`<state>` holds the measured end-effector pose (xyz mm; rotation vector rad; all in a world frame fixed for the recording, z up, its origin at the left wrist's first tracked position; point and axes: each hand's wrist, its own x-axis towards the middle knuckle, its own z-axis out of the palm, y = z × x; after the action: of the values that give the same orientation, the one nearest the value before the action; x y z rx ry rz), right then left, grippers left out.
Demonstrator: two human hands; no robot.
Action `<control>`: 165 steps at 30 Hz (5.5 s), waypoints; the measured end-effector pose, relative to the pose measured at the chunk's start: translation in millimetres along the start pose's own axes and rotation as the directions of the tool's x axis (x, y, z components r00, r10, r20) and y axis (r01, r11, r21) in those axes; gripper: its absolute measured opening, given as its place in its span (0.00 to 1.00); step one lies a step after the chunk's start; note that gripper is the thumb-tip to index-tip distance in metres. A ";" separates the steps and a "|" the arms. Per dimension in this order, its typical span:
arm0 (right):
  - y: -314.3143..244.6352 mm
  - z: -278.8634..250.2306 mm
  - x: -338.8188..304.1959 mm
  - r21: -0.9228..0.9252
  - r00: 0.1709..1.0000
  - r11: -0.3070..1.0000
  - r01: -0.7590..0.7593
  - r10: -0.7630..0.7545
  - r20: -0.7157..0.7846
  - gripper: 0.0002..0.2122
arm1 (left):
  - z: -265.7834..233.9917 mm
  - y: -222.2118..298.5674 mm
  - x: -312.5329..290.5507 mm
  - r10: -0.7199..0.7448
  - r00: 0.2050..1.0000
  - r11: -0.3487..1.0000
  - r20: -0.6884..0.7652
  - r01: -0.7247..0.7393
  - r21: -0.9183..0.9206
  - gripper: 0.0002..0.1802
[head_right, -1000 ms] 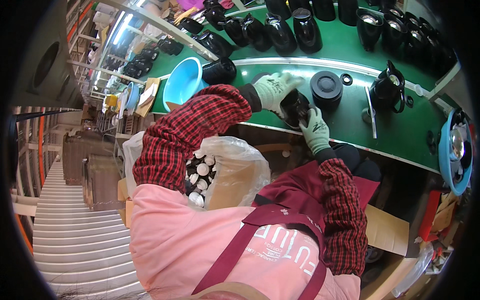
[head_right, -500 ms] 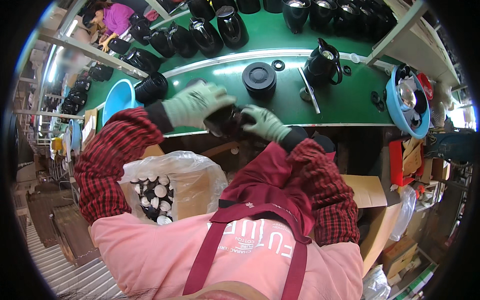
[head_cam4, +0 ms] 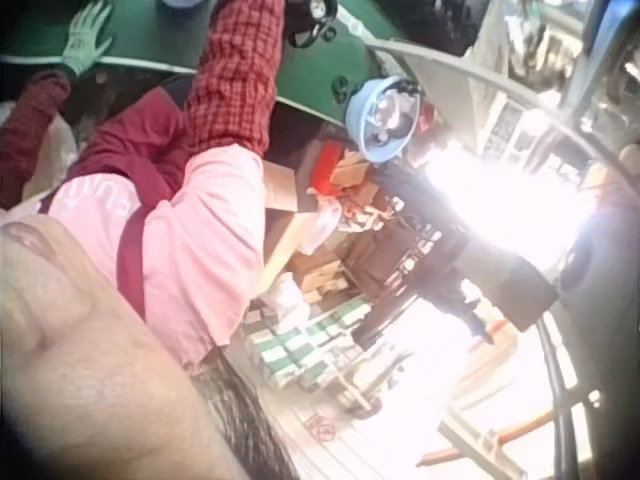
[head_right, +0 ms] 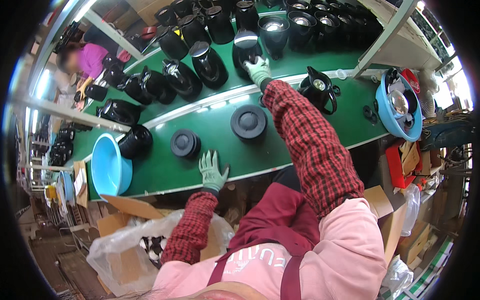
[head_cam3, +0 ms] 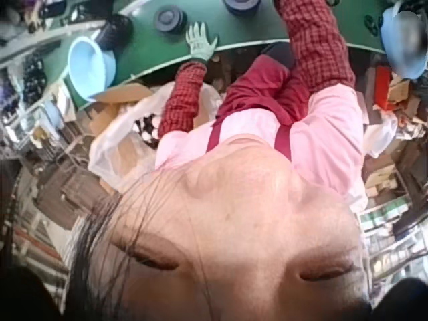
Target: The person assembles black kettles at a workbench. They pick up kettle bodies, insert metal heating elements, and screw on lids. Completed kettles are placed on the green table. The person handles kettle bodies, lids, and heating elements one at a time.
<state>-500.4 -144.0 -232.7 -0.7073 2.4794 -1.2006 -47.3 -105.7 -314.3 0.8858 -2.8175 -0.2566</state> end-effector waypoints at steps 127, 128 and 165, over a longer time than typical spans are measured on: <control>-102.3 -140.4 -362.7 0.113 0.554 0.993 0.025 -0.108 0.826 0.25 | -150.4 20.2 -114.9 -0.007 0.935 0.010 0.356 0.356 -0.935 0.32; -101.2 -128.5 -344.7 0.047 0.431 0.997 -0.058 -0.018 0.902 0.25 | -142.0 16.5 -120.8 -0.029 0.939 0.020 0.342 0.342 -0.939 0.32; -56.5 -195.2 -469.7 0.656 0.827 0.729 0.196 -0.482 0.288 0.51 | -101.7 22.1 -138.6 0.451 0.884 0.406 0.119 -0.085 -0.910 0.41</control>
<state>-181.2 209.6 -45.7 -1.1297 1.4810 -1.6279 74.8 -18.9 -227.0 0.0841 -2.3874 -1.8029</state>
